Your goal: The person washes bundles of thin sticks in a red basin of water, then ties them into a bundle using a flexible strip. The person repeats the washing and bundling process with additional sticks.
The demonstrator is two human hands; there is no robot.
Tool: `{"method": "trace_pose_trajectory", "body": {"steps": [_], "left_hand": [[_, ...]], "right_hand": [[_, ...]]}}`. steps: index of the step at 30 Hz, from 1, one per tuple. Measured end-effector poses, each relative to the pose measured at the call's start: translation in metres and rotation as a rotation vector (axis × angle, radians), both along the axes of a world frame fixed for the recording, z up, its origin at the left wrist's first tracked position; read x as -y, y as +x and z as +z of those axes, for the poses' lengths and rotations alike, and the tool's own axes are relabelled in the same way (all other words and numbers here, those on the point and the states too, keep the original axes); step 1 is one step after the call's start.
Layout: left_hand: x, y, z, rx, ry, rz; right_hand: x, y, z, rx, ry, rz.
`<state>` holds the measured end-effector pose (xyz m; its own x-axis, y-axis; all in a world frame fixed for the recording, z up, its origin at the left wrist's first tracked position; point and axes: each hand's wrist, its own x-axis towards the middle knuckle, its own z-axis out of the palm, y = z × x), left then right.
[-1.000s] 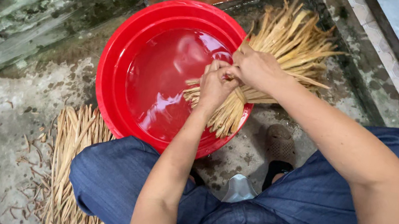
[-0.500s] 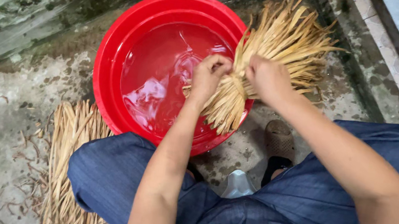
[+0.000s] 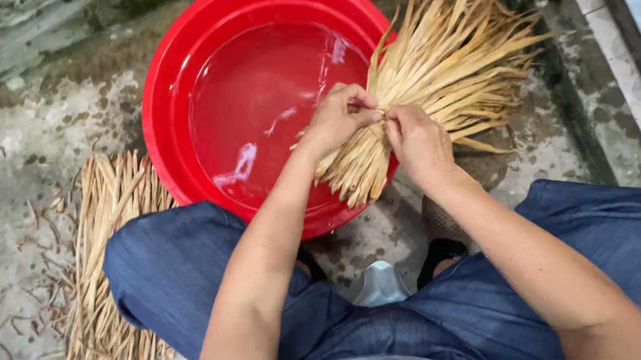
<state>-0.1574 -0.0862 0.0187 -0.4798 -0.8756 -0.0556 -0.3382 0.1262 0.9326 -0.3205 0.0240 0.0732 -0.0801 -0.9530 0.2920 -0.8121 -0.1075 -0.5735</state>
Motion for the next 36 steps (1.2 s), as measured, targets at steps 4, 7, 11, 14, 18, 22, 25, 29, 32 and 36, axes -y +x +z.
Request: {"method": "trace_pose_trajectory", "body": {"steps": [4, 7, 11, 14, 18, 22, 25, 29, 32, 36], "left_hand": [[0.005, 0.002, -0.016, -0.15, 0.17, 0.0], [0.004, 0.0, -0.017, -0.185, 0.307, 0.039], [-0.004, -0.004, -0.005, 0.019, 0.061, 0.052], [-0.012, -0.004, 0.01, 0.074, -0.032, 0.019], [-0.026, 0.0, 0.037, 0.101, -0.238, -0.078], [-0.039, 0.005, 0.062, 0.109, -0.278, -0.133], [-0.045, 0.006, 0.07, 0.164, -0.297, -0.162], [-0.045, 0.001, 0.069, 0.144, -0.386, -0.173], [-0.042, -0.005, 0.067, 0.183, -0.372, -0.193], [-0.037, -0.007, 0.068, 0.278, -0.332, -0.202]], "right_hand": [[-0.014, 0.009, 0.007, -0.075, -0.059, 0.061], [-0.018, 0.014, 0.006, -0.133, -0.053, 0.039], [-0.013, 0.018, -0.006, -0.174, -0.099, -0.04], [-0.008, 0.016, -0.015, -0.211, -0.127, -0.076], [-0.004, 0.008, -0.028, -0.116, -0.08, -0.109], [0.0, -0.003, -0.048, 0.169, 0.063, -0.137], [0.007, -0.014, -0.064, 0.38, 0.151, -0.071], [0.016, -0.032, -0.068, 0.444, 0.231, 0.034], [0.011, -0.039, -0.052, 0.438, 0.322, 0.097], [-0.007, -0.027, -0.024, 0.222, 0.152, 0.07]]}}
